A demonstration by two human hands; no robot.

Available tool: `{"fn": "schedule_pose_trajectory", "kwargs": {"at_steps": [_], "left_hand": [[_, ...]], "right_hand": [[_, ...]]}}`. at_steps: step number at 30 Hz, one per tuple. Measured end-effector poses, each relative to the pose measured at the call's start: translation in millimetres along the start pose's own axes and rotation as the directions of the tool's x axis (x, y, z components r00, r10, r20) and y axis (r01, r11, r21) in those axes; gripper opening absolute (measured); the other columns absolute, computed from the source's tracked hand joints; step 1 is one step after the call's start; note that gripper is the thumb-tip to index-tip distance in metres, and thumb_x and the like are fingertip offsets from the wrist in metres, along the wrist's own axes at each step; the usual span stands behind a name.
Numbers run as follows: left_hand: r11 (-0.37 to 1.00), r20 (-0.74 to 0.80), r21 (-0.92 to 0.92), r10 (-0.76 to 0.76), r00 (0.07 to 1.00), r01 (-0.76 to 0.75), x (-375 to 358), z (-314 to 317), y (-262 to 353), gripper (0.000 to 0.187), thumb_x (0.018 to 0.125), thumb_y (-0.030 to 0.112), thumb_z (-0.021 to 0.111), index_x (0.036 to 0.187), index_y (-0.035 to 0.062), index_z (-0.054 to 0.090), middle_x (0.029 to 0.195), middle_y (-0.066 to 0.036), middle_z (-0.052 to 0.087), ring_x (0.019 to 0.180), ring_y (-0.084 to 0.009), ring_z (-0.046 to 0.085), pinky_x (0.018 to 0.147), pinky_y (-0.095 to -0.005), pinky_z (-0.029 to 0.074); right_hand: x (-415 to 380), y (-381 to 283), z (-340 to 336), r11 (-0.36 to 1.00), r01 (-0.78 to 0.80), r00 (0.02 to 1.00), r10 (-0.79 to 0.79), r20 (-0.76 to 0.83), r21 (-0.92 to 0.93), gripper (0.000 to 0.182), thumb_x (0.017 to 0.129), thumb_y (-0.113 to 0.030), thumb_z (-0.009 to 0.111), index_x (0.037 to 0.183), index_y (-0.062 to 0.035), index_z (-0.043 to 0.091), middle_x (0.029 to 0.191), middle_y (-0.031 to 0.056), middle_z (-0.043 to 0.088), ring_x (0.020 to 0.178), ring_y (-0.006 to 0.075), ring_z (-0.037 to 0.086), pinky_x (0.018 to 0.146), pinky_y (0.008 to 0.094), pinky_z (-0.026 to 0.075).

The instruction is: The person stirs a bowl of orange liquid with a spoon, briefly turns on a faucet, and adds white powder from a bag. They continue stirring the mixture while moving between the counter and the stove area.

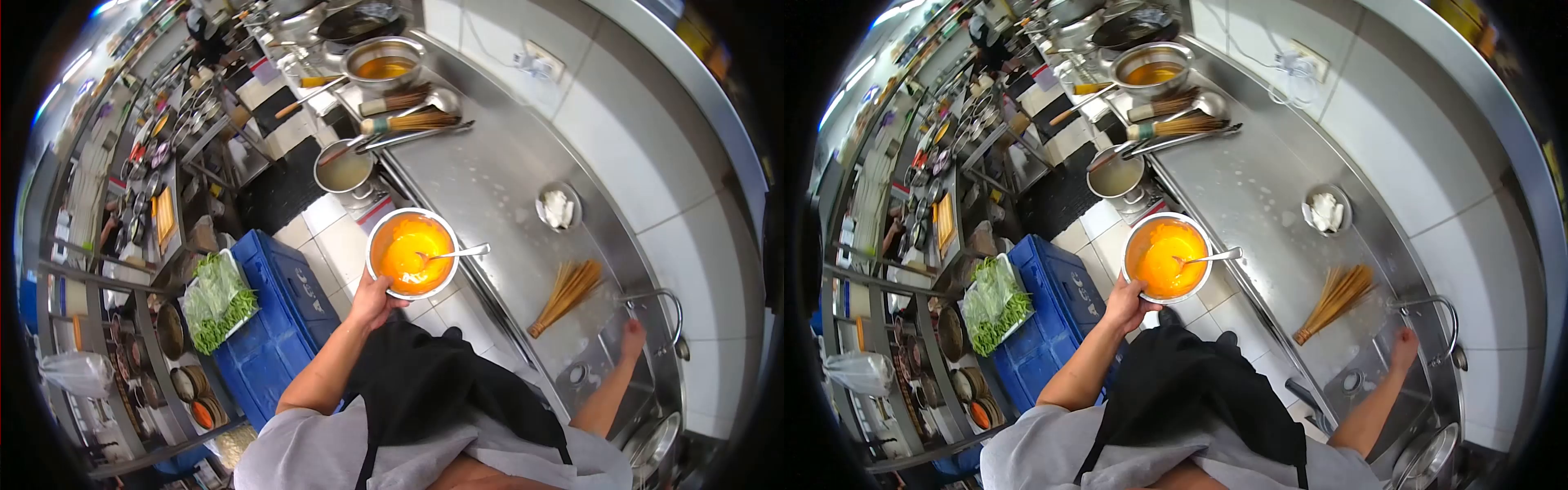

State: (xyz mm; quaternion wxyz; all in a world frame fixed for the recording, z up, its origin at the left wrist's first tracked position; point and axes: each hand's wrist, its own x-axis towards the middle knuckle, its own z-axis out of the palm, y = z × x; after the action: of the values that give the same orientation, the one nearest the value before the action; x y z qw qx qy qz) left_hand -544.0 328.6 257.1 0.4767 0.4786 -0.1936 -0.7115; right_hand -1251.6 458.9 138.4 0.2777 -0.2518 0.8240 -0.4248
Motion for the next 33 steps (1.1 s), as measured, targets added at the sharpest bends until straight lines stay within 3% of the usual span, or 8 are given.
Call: {"fn": "schedule_pose_trajectory", "kwargs": {"at_steps": [3, 6, 11, 13, 18, 25, 29, 33], "left_hand": [[1.000, -0.029, -0.018, 0.000, 1.000, 0.000, 2, -32, 6, 0.070, 0.092, -0.006, 0.040, 0.154, 0.0174, 0.018, 0.138, -0.020, 0.048, 0.090, -0.0305, 0.071, 0.055, -0.0320, 0.065], [0.999, -0.027, -0.024, 0.045, 0.999, -0.045, 11, -61, 15, 0.071, 0.091, -0.006, 0.042, 0.154, 0.0175, 0.018, 0.141, -0.020, 0.046, 0.097, -0.0323, 0.070, 0.057, -0.0343, 0.065], [0.996, -0.068, -0.043, 0.079, 0.995, -0.082, 18, -118, 37, 0.073, 0.090, -0.004, 0.044, 0.155, 0.0144, 0.017, 0.142, -0.018, 0.047, 0.106, -0.0348, 0.066, 0.058, -0.0370, 0.064], [0.992, -0.055, -0.022, 0.119, 0.991, -0.121, 19, -151, 50, 0.075, 0.089, -0.005, 0.043, 0.156, 0.0162, 0.016, 0.144, -0.016, 0.044, 0.111, -0.0344, 0.063, 0.057, -0.0375, 0.064], [0.987, -0.126, -0.029, 0.154, 0.980, -0.159, 8, -236, 88, 0.075, 0.090, -0.004, 0.042, 0.157, 0.0185, 0.015, 0.146, -0.015, 0.041, 0.116, -0.0337, 0.060, 0.057, -0.0374, 0.064], [0.953, -0.344, -0.125, 0.218, 0.913, -0.275, 5, -329, 127, 0.074, 0.093, -0.003, 0.041, 0.156, 0.0206, 0.011, 0.146, -0.016, 0.041, 0.111, -0.0343, 0.063, 0.057, -0.0368, 0.065], [0.937, -0.400, -0.115, 0.259, 0.879, -0.328, 11, -347, 164, 0.069, 0.093, -0.003, 0.042, 0.154, 0.0179, 0.015, 0.144, -0.016, 0.043, 0.112, -0.0348, 0.063, 0.058, -0.0383, 0.065], [0.905, -0.433, -0.130, 0.316, 0.844, -0.405, 42, -360, 200, 0.061, 0.097, 0.000, 0.041, 0.152, 0.0150, 0.018, 0.141, -0.018, 0.046, 0.107, -0.0340, 0.066, 0.058, -0.0362, 0.065]], "right_hand": [[-49, -34, 34, 0.901, 0.261, 0.965, -0.251, 0.074, -0.346, 0.020, 0.097, -0.018, 0.063, 0.113, -0.0061, 0.064, 0.087, -0.0003, 0.063, 0.071, 0.0106, 0.059, 0.060, 0.0228, 0.047], [-179, -194, 190, 0.923, 0.364, 0.825, -0.381, 0.417, 0.122, 0.027, 0.100, -0.022, 0.059, 0.122, -0.0083, 0.053, 0.110, 0.0042, 0.060, 0.083, 0.0128, 0.062, 0.065, 0.0259, 0.051], [-277, -301, 397, 0.838, 0.527, 0.464, -0.423, 0.779, 0.141, 0.037, 0.098, -0.023, 0.062, 0.126, -0.0081, 0.043, 0.119, 0.0109, 0.059, 0.090, 0.0175, 0.066, 0.065, 0.0323, 0.055], [-317, -346, 462, 0.839, 0.536, 0.417, -0.171, 0.893, -0.089, 0.036, 0.097, -0.025, 0.063, 0.120, -0.0071, 0.041, 0.106, 0.0103, 0.064, 0.084, 0.0175, 0.066, 0.063, 0.0317, 0.055], [-389, -387, 575, 0.541, 0.840, 0.145, -0.309, 0.940, 0.048, 0.019, 0.086, -0.017, 0.071, 0.091, -0.0023, 0.060, 0.078, 0.0163, 0.065, 0.072, 0.0322, 0.066, 0.072, 0.0423, 0.051], [-490, -444, 658, -0.098, 0.972, -0.229, -0.176, 0.957, 0.214, 0.020, 0.088, -0.020, 0.063, 0.104, -0.0147, 0.073, 0.081, 0.0200, 0.069, 0.081, 0.0373, 0.069, 0.073, 0.0509, 0.053], [-498, -492, 719, -0.352, 0.923, -0.258, -0.267, 0.928, 0.155, 0.014, 0.081, -0.013, 0.059, 0.087, -0.0099, 0.072, 0.078, 0.0181, 0.069, 0.077, 0.0366, 0.069, 0.066, 0.0489, 0.054], [-518, -494, 765, -0.301, 0.911, -0.390, -0.404, 0.828, 0.283, 0.020, 0.078, -0.010, 0.058, 0.091, -0.0110, 0.073, 0.083, 0.0187, 0.070, 0.079, 0.0360, 0.070, 0.067, 0.0486, 0.055]]}}
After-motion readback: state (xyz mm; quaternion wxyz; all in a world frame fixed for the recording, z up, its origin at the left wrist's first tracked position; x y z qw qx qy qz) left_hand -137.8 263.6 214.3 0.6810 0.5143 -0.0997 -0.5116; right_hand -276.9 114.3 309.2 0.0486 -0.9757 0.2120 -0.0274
